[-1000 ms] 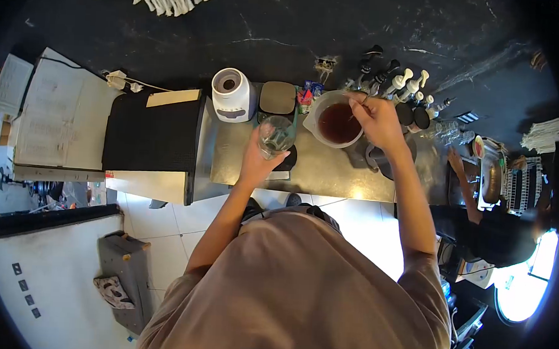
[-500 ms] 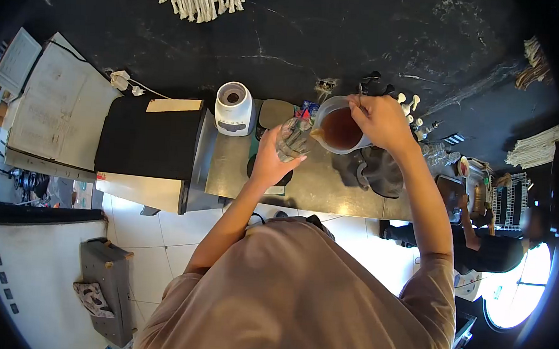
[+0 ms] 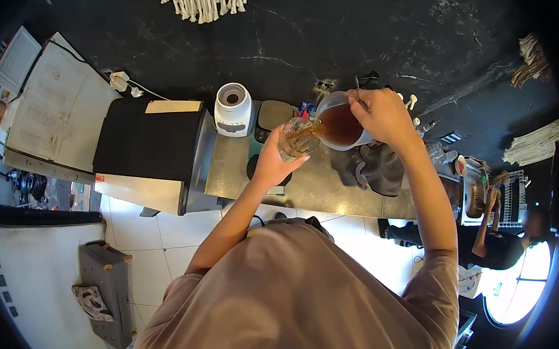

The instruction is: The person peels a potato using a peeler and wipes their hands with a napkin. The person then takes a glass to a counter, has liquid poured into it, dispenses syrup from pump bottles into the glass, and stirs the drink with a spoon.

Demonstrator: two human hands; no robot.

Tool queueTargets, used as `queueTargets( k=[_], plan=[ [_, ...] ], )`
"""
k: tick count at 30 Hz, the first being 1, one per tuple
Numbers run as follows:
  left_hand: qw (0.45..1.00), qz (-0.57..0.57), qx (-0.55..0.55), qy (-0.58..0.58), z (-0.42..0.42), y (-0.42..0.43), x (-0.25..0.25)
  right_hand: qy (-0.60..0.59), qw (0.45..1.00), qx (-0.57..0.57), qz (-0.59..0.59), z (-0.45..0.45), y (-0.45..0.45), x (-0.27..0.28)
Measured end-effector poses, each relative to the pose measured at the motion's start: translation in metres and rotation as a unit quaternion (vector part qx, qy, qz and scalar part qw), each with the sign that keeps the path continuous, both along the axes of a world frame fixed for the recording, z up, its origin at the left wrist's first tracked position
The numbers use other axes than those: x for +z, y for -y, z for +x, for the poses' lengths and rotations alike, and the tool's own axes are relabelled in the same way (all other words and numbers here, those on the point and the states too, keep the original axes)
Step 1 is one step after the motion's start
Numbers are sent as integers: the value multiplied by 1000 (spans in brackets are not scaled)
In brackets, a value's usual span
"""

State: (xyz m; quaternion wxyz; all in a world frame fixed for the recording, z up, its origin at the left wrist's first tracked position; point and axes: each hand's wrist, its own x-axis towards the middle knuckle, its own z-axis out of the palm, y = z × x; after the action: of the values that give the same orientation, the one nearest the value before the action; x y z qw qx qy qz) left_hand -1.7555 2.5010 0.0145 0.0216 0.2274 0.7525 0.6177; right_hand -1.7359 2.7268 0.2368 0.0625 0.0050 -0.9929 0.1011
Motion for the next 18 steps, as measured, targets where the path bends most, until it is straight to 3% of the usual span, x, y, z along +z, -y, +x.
queueTargets(
  k=[18],
  plan=[
    [999,32,-21,1,4,7,-2,-8,1000,-1,9,9,11,9]
  ],
)
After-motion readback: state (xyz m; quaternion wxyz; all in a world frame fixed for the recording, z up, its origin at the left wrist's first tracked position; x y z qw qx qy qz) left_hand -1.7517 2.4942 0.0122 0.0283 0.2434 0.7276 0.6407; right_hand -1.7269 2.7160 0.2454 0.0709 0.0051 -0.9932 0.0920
